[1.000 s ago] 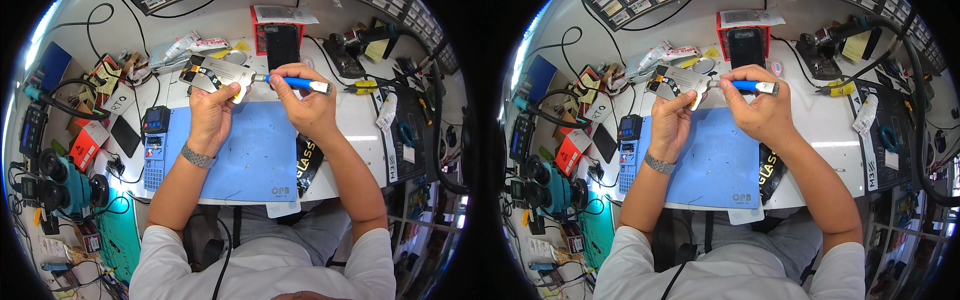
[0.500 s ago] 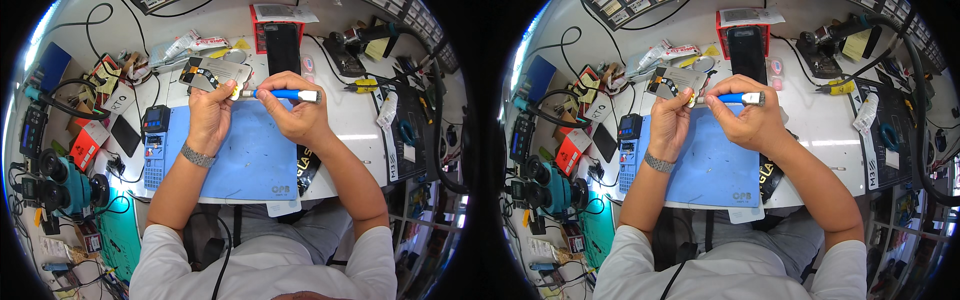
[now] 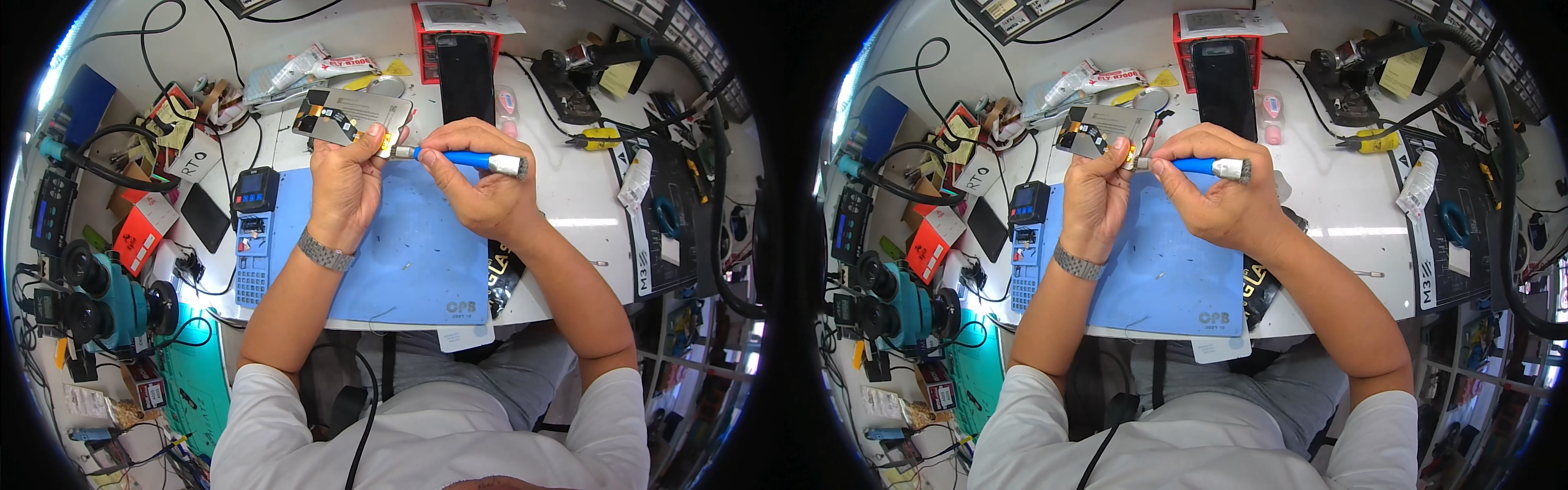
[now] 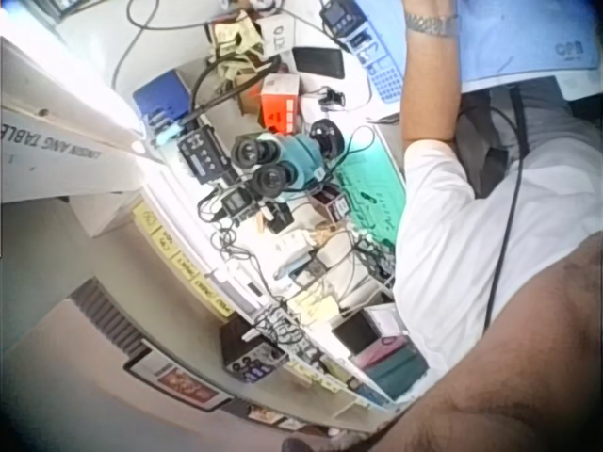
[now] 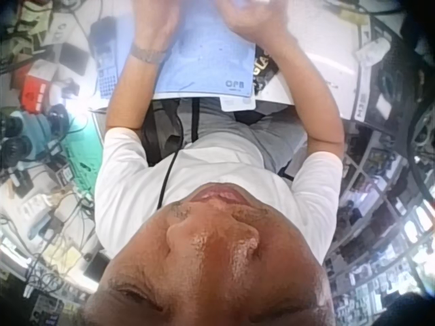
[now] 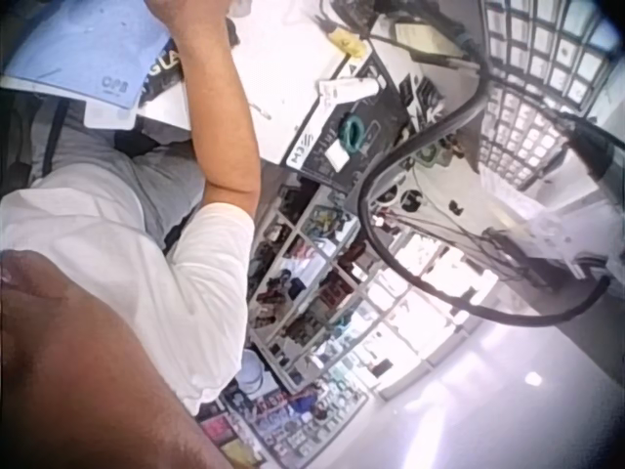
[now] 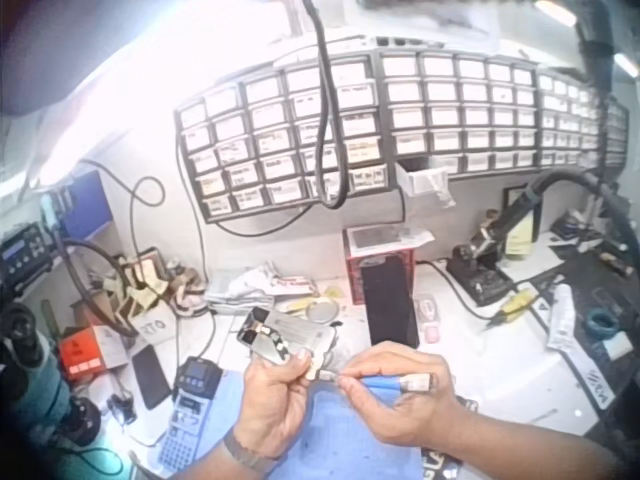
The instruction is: The person holds a disassembled smartphone and uses a blue-handled spudger to pry and separate internal components. They repeatedly lift and adjust the display assembly while working at a cluttered electronics repair bench.
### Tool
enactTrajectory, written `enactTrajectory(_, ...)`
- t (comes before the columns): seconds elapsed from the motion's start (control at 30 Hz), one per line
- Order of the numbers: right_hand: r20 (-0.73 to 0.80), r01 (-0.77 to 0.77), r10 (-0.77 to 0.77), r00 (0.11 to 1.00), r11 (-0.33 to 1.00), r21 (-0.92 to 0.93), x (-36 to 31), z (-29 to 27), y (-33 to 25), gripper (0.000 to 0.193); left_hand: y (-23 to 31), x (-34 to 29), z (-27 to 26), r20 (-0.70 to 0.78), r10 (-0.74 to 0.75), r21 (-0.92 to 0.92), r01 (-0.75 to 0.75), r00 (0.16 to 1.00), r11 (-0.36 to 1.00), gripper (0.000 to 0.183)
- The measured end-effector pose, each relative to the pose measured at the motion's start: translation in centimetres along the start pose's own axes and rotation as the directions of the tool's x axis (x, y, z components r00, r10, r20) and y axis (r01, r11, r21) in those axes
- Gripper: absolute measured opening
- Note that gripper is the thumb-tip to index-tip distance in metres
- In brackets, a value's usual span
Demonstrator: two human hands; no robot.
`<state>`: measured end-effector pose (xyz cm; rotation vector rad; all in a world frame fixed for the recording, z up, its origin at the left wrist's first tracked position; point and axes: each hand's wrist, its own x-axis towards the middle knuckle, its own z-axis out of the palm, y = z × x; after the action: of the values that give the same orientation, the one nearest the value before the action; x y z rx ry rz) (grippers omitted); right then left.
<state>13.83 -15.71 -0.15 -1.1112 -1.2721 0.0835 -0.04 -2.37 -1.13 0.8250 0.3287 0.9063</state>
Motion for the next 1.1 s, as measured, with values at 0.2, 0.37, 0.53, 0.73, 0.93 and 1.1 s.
enactTrajectory(0.2, 0.036, 0.066, -0.064, 0.997, 0.997, -0.047, -0.1, 0.3, -0.3, 0.006, -0.2, 0.1, -0.2, 0.001, 0.006, 0.002, -0.006, 1.0, 1.0, 0.049)
enactTrajectory(0.37, -0.007, 0.078, -0.079, 0.997, 0.995, -0.053, 0.1, -0.1, 0.3, 0.007, -0.3, 0.1, -0.1, 0.008, -0.008, 0.002, 0.008, 1.0, 1.0, 0.049)
enactTrajectory(0.53, 0.013, 0.031, -0.031, 0.999, 0.999, -0.016, 0.0, 0.1, 0.0, 0.008, -0.1, 0.2, -0.7, 0.017, -0.005, -0.005, 0.005, 1.0, 1.0, 0.049)
enactTrajectory(0.73, 0.069, 0.1, -0.097, 0.993, 0.994, -0.043, -0.4, 0.3, -0.3, 0.011, -0.2, 0.0, 0.3, 0.013, 0.005, -0.027, -0.004, 1.0, 1.0, 0.05)
enactTrajectory(0.93, 0.021, 0.012, -0.012, 1.0, 1.0, -0.023, -0.1, 0.2, -0.5, 0.007, -0.3, -0.2, -0.2, 0.022, -0.013, 0.021, 0.013, 1.0, 1.0, 0.047)
enactTrajectory(1.1, 0.09, -0.066, 0.06, 0.994, 0.995, 0.069, -0.8, 1.0, -0.2, 0.006, -0.4, -0.7, 0.6, 0.023, 0.005, 0.019, -0.006, 1.0, 1.0, 0.048)
